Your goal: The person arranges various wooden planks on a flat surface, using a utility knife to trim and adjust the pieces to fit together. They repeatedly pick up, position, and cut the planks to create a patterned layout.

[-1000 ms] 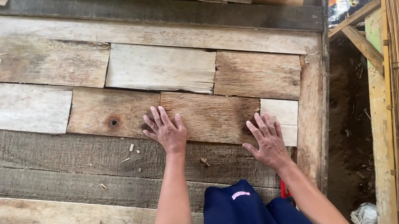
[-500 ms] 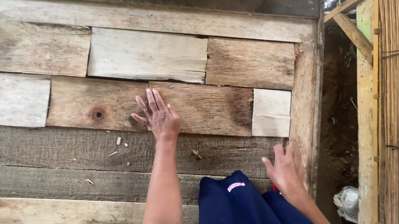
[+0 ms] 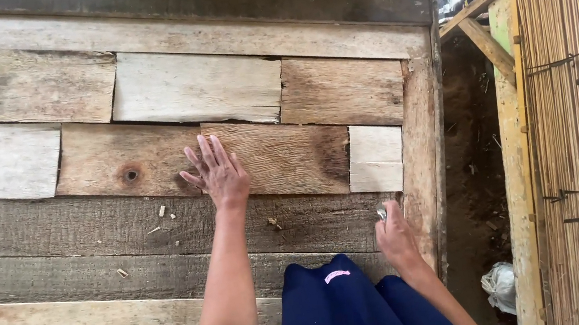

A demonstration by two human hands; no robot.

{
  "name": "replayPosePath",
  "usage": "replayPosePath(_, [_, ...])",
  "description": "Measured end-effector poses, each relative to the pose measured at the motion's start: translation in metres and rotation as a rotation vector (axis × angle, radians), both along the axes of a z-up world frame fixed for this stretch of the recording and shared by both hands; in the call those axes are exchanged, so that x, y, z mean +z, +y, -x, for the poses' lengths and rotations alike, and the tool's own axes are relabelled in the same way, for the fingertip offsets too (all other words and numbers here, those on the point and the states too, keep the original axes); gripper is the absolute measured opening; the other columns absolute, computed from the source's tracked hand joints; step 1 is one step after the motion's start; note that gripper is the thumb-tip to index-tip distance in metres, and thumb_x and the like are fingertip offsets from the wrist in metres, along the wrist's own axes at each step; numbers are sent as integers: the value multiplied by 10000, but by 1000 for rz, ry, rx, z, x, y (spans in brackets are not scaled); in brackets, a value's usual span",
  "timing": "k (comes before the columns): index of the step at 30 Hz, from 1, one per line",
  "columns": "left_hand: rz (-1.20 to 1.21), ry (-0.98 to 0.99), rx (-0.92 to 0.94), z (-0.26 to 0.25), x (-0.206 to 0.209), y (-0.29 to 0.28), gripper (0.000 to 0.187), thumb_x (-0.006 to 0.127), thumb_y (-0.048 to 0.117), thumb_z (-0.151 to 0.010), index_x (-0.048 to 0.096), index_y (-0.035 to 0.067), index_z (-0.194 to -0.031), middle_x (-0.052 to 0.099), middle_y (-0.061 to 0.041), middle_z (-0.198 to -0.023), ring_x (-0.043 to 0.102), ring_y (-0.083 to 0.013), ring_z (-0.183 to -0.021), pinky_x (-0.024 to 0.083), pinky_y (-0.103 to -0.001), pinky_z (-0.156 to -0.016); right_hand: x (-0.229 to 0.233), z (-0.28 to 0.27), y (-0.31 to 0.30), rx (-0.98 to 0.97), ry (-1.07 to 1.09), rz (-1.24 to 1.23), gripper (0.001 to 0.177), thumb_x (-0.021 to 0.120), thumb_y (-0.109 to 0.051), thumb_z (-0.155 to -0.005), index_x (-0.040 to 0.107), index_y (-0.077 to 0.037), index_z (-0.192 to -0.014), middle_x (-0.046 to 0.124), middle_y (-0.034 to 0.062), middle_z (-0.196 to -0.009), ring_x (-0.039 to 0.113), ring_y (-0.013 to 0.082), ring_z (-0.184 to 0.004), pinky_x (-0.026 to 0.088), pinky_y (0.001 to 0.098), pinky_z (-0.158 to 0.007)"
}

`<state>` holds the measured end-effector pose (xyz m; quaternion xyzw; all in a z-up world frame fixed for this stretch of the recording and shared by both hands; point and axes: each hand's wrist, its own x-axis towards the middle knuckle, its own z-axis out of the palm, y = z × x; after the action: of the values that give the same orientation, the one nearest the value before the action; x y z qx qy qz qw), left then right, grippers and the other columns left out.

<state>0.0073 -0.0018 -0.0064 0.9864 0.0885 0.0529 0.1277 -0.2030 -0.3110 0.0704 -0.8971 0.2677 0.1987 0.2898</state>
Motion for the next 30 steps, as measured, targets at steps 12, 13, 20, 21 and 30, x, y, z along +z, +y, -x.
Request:
replayPosePath(12, [104, 177, -270, 67, 24, -70, 693, 370, 587, -1039, 231, 275, -1642, 98, -83, -1736, -3, -420, -1573, -28, -738, -1170, 27, -112, 17, 381, 107, 164, 677, 593, -437, -991, 345, -219, -1582, 638, 211, -1373, 655, 435, -1204, 543, 610, -972])
replayPosePath(13, [105, 175, -260, 64, 24, -72, 693, 370, 587, -1039, 231, 275, -1642, 98, -83, -1736, -3, -420, -1573, -28, -738, -1170, 19, -114, 16, 392, 105, 165, 677, 593, -437, -991, 345, -219, -1582, 638, 211, -1373, 655, 435, -1204, 543, 610, -972])
replayPosePath(20, [59, 4, -240, 41, 15, -49, 580, 483, 469, -1009, 415, 285, -1555, 339, -63, -1629, 319, -341, -1425, 255, -610, -1116, 69, -128, 75, 490, 184, 218, 666, 536, -382, -1022, 252, -270, -1614, 662, 213, -1306, 660, 433, -1193, 527, 587, -1014])
replayPosePath(21, [45, 77, -223, 34, 21, -44, 584, 450, 436, -1033, 374, 255, -1583, 318, -57, -1636, 384, -277, -1356, 345, -507, -1092, 58, -129, 76, 540, 206, 219, 693, 536, -401, -1020, 226, -265, -1626, 674, 212, -1275, 657, 437, -1195, 522, 577, -1025])
replayPosePath(30, [159, -67, -100, 22, 5, -18, 611, 634, 330, -917, 499, 224, -1504, 400, -54, -1605, 413, -353, -1363, 405, -548, -1005, 37, -135, 76, 622, 241, 252, 793, 584, -451, -974, 187, -230, -1624, 677, 207, -1297, 652, 431, -1220, 502, 595, -1050])
